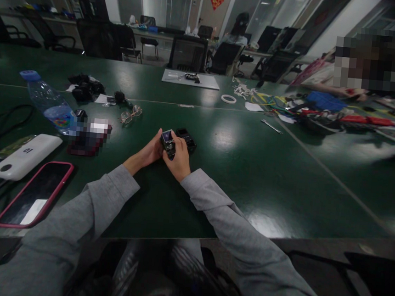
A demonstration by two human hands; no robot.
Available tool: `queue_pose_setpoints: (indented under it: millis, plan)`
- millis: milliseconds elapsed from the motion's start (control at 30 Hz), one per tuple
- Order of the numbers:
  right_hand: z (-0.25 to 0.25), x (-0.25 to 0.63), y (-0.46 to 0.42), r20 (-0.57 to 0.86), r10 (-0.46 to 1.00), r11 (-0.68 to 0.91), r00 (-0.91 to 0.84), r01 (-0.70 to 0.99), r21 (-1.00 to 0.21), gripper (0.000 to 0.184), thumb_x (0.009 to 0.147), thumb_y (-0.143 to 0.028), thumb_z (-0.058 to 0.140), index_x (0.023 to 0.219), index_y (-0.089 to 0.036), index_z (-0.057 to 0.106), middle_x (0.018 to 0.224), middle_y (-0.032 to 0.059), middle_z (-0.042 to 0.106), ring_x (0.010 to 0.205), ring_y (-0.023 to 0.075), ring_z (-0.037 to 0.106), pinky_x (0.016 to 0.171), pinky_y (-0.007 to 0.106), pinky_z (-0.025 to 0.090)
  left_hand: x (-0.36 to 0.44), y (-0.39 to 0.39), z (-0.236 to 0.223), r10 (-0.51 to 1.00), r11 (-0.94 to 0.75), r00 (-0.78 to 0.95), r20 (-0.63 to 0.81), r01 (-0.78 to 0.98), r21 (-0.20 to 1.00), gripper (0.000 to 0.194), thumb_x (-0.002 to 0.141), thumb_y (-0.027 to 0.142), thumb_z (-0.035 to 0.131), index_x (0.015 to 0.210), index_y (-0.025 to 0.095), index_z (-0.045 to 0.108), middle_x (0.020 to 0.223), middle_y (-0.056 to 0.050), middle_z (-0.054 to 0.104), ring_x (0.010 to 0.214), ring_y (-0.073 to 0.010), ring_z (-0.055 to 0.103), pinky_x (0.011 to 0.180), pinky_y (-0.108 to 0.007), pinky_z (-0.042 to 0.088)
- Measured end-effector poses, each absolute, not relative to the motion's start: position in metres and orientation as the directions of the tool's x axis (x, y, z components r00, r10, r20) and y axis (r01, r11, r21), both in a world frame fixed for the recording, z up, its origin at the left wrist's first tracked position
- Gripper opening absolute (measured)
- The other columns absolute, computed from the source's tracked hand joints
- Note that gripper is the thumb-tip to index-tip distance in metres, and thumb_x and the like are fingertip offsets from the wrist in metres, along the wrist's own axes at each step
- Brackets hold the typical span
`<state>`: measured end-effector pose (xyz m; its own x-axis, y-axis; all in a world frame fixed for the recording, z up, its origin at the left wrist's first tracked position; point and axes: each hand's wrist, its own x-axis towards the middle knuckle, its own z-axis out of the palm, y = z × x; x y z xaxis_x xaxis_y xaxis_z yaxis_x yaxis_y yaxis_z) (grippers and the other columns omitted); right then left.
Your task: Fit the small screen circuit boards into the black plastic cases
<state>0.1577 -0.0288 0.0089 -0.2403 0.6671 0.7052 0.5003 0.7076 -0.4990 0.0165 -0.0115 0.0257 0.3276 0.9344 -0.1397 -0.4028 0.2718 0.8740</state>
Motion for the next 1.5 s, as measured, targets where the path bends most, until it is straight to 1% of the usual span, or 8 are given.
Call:
queue_pose_setpoints:
  millis: [267,433,600,967,1167,1333,1433,1500]
  plan:
    - [0.008,0.159,-0.028,0.651,0.715,0.665,-0.254,0.535,-0.522,0.065,0.086,-0.018,0.055,0.148,-0.024,0.035,0.126,0.0107,0.053,0.119,0.0234,0.052,0.107,0.043,0.046,0.008,-0.001,0.015,0.998,0.056,0.014,-0.054,-0.354,0.934,0.043,0.083,0.056,0.061,0.107,0.021,0.066,0.105,-0.007,0.069,0.094,-0.0170,0.063,0.086,-0.030,0.048]
    - [0.006,0.160,-0.024,0.619,0.744,0.635,-0.252,0.557,-0.536,0.059,0.086,-0.018,0.056,0.143,-0.025,0.044,0.124,0.0088,0.056,0.116,0.0227,0.055,0.104,0.041,0.048,0.015,-0.001,0.008,0.952,-0.177,-0.278,0.129,-0.153,0.972,0.027,0.083,0.043,0.064,0.099,0.021,0.066,0.105,-0.005,0.067,0.098,-0.0180,0.060,0.084,-0.029,0.045]
    - [0.008,0.161,-0.025,0.598,0.766,0.607,-0.238,0.575,-0.548,0.050,0.084,-0.016,0.058,0.134,-0.020,0.053,0.121,0.0096,0.059,0.114,0.0226,0.057,0.101,0.040,0.050,0.010,0.000,0.006,0.905,-0.236,-0.370,0.211,-0.025,0.971,0.018,0.084,0.035,0.064,0.094,0.020,0.062,0.096,-0.004,0.063,0.093,-0.0167,0.058,0.088,-0.030,0.044]
    - [0.005,0.162,-0.022,0.538,0.815,0.554,-0.215,0.560,-0.616,0.050,0.080,-0.016,0.065,0.128,-0.019,0.051,0.123,0.0104,0.060,0.114,0.0228,0.059,0.099,0.041,0.050,0.011,0.004,-0.001,0.922,-0.234,-0.316,0.224,0.006,0.972,0.019,0.079,0.030,0.068,0.087,0.020,0.054,0.075,0.003,0.050,0.070,-0.0116,0.049,0.069,-0.026,0.040]
    - [0.003,0.161,-0.023,0.561,0.786,0.605,-0.260,0.508,-0.613,0.048,0.086,-0.024,0.061,0.131,-0.019,0.048,0.123,0.0109,0.060,0.113,0.0236,0.060,0.101,0.042,0.049,-0.001,0.009,-0.001,0.886,-0.287,-0.348,0.307,0.110,0.952,0.017,0.076,0.019,0.065,0.089,0.019,0.055,0.080,0.001,0.054,0.075,-0.0124,0.053,0.075,-0.027,0.043]
    - [0.011,0.172,-0.022,0.605,0.695,0.709,-0.388,0.510,-0.487,0.055,0.086,-0.028,0.061,0.137,-0.019,0.043,0.132,0.0138,0.052,0.127,0.0262,0.049,0.108,0.046,0.043,-0.012,0.007,0.010,0.923,-0.359,-0.086,0.375,0.158,0.920,0.033,0.078,0.012,0.053,0.109,0.020,0.060,0.111,-0.006,0.067,0.103,-0.0179,0.060,0.092,-0.034,0.045]
    - [0.017,0.185,-0.017,0.539,0.614,0.787,-0.577,0.503,-0.358,0.071,0.080,-0.033,0.071,0.142,-0.021,0.038,0.145,0.0136,0.041,0.136,0.0287,0.039,0.112,0.051,0.039,-0.013,0.004,0.016,0.951,-0.310,0.008,0.310,0.081,0.947,0.034,0.080,0.013,0.049,0.112,0.019,0.061,0.110,-0.007,0.070,0.107,-0.0193,0.062,0.097,-0.037,0.045]
    - [0.021,0.194,-0.012,0.500,0.618,0.782,-0.606,0.541,-0.311,0.076,0.078,-0.034,0.074,0.144,-0.022,0.037,0.148,0.0134,0.037,0.138,0.0302,0.035,0.112,0.054,0.037,-0.013,0.004,0.016,0.961,-0.276,-0.013,0.278,0.072,0.958,0.032,0.081,0.015,0.049,0.110,0.018,0.063,0.104,-0.006,0.071,0.102,-0.0192,0.064,0.096,-0.037,0.046]
